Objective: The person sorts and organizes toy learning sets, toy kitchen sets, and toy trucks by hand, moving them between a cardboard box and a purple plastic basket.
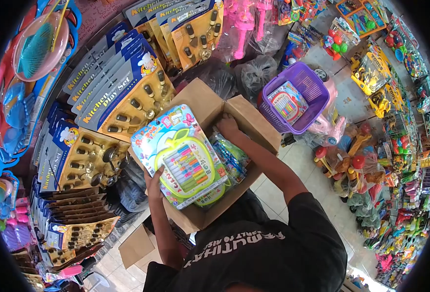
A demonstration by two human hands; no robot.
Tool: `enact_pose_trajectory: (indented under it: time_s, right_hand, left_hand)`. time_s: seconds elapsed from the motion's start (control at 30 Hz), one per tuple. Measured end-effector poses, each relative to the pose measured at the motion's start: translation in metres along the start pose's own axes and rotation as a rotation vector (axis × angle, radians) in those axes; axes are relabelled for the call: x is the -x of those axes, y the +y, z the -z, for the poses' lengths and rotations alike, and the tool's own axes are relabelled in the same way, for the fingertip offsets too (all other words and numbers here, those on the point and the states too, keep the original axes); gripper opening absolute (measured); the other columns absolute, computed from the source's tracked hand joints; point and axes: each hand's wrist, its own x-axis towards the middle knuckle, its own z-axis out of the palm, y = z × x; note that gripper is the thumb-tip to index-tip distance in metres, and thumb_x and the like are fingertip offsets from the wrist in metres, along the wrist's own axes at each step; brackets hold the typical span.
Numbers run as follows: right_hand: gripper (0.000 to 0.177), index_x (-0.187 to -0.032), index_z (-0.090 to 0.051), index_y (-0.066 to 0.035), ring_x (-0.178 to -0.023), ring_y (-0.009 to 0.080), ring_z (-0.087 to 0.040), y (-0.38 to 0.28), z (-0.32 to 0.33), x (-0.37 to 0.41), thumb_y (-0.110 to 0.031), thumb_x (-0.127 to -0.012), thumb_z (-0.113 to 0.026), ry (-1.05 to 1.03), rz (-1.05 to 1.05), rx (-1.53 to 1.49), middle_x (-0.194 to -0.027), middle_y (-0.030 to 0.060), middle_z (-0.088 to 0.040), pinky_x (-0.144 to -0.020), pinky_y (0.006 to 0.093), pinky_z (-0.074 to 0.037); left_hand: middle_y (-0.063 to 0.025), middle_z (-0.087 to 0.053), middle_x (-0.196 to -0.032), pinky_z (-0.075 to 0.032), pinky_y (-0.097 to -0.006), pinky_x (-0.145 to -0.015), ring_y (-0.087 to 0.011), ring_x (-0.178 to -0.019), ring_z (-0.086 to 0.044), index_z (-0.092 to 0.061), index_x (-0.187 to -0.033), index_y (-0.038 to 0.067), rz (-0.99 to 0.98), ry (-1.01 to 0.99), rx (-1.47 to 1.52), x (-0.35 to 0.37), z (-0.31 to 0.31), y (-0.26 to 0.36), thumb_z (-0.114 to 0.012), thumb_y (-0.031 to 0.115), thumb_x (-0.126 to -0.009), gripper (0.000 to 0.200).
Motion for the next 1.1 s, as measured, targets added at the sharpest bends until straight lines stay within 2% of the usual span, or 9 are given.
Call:
enact_pose_trajectory:
  time_s: [0.13, 0.2, 0.3, 0.53, 0.6, 0.7, 0.83, 0.9, 1.1]
  right_hand:
    - [0.021, -0.095, -0.065, -0.007, -0.082, 0.0318, -0.059, 0.017, 0.009, 0.031, -0.016, -0.077, -0.058, 0.090, -0.121, -0.535, -0.083, 0.0138, -0.065, -0.071, 0.0394, -0.048]
    - [0.021, -0.092, -0.062, -0.003, -0.070, 0.0343, -0.059, 0.020, 0.011, 0.045, -0.013, -0.074, -0.063, 0.488, 0.092, -0.891, -0.081, 0.0177, -0.062, -0.067, 0.0392, -0.046]
    - [0.018, -0.087, -0.059, -0.001, -0.072, 0.0340, -0.058, 0.009, 0.058, 0.080, -0.013, -0.076, -0.064, 0.330, -0.035, -0.975, -0.078, 0.0187, -0.060, -0.065, 0.0394, -0.044]
    - [0.014, -0.085, -0.054, 0.000, -0.061, 0.0288, -0.055, 0.010, 0.164, 0.142, -0.013, -0.084, -0.058, 0.531, 0.016, -1.003, -0.069, 0.0153, -0.055, -0.057, 0.0375, -0.043]
    - [0.014, -0.088, -0.056, 0.000, -0.058, 0.0251, -0.057, 0.020, 0.194, 0.157, -0.014, -0.085, -0.057, 0.583, -0.037, -0.700, -0.069, 0.0141, -0.056, -0.055, 0.0361, -0.043]
    - [0.015, -0.089, -0.056, 0.000, -0.056, 0.0219, -0.056, 0.036, 0.239, 0.181, -0.015, -0.086, -0.056, 0.636, -0.008, -0.635, -0.067, 0.0112, -0.056, -0.055, 0.0343, -0.043]
    - [0.016, -0.089, -0.056, -0.005, -0.061, 0.0294, -0.057, 0.044, 0.317, 0.218, -0.021, -0.086, -0.056, 0.502, 0.029, -0.722, -0.069, 0.0153, -0.056, -0.056, 0.0360, -0.043]
    - [0.016, -0.088, -0.056, -0.002, -0.056, 0.0215, -0.053, 0.046, 0.345, 0.224, -0.018, -0.086, -0.056, 0.447, 0.217, -0.686, -0.065, 0.0097, -0.053, -0.053, 0.0313, -0.041]
    - [0.021, -0.091, -0.055, -0.003, -0.062, 0.0274, -0.054, 0.029, 0.333, 0.141, -0.024, -0.088, -0.054, 0.353, 0.535, -0.614, -0.071, 0.0153, -0.055, -0.059, 0.0339, -0.042]
  left_hand:
    - [-0.0116, -0.054, -0.111, -0.048, -0.0297, -0.076, -0.0190, -0.094, -0.058, -0.036, -0.127, 0.001, -0.018, 0.054, -0.024, 0.005, 0.001, 0.010, -0.061, -0.001, -0.076, 0.057]
    - [-0.0119, -0.054, -0.111, -0.048, -0.0297, -0.077, -0.0191, -0.094, -0.058, -0.036, -0.127, 0.001, -0.038, 0.039, -0.021, 0.004, 0.008, 0.009, -0.061, -0.001, -0.076, 0.056]
    - [-0.0121, -0.054, -0.110, -0.047, -0.0293, -0.078, -0.0191, -0.095, -0.058, -0.036, -0.126, 0.001, -0.050, 0.039, 0.005, 0.006, 0.010, 0.013, -0.061, -0.001, -0.076, 0.056]
    - [-0.0121, -0.054, -0.110, -0.047, -0.0297, -0.078, -0.0195, -0.094, -0.057, -0.035, -0.126, 0.001, -0.082, 0.042, -0.010, 0.013, 0.008, 0.026, -0.061, -0.001, -0.075, 0.057]
    - [-0.0120, -0.055, -0.109, -0.048, -0.0304, -0.078, -0.0195, -0.094, -0.057, -0.036, -0.126, 0.001, -0.072, 0.038, -0.012, 0.011, 0.007, 0.028, -0.061, -0.002, -0.075, 0.056]
    - [-0.0121, -0.055, -0.109, -0.048, -0.0306, -0.078, -0.0193, -0.094, -0.058, -0.037, -0.125, 0.001, -0.082, -0.002, -0.016, 0.010, 0.004, 0.030, -0.062, -0.001, -0.076, 0.056]
    - [-0.0119, -0.055, -0.109, -0.049, -0.0303, -0.076, -0.0192, -0.092, -0.059, -0.037, -0.124, 0.001, -0.108, -0.049, 0.000, 0.009, -0.009, 0.033, -0.062, -0.002, -0.076, 0.055]
    - [-0.0117, -0.056, -0.109, -0.050, -0.0302, -0.075, -0.0194, -0.090, -0.060, -0.037, -0.125, 0.001, -0.106, -0.092, -0.005, 0.010, -0.020, 0.036, -0.061, -0.003, -0.076, 0.055]
    - [-0.0117, -0.055, -0.109, -0.051, -0.0311, -0.074, -0.0194, -0.091, -0.059, -0.035, -0.127, 0.002, -0.064, -0.235, -0.021, 0.016, -0.056, 0.035, -0.061, -0.003, -0.076, 0.057]
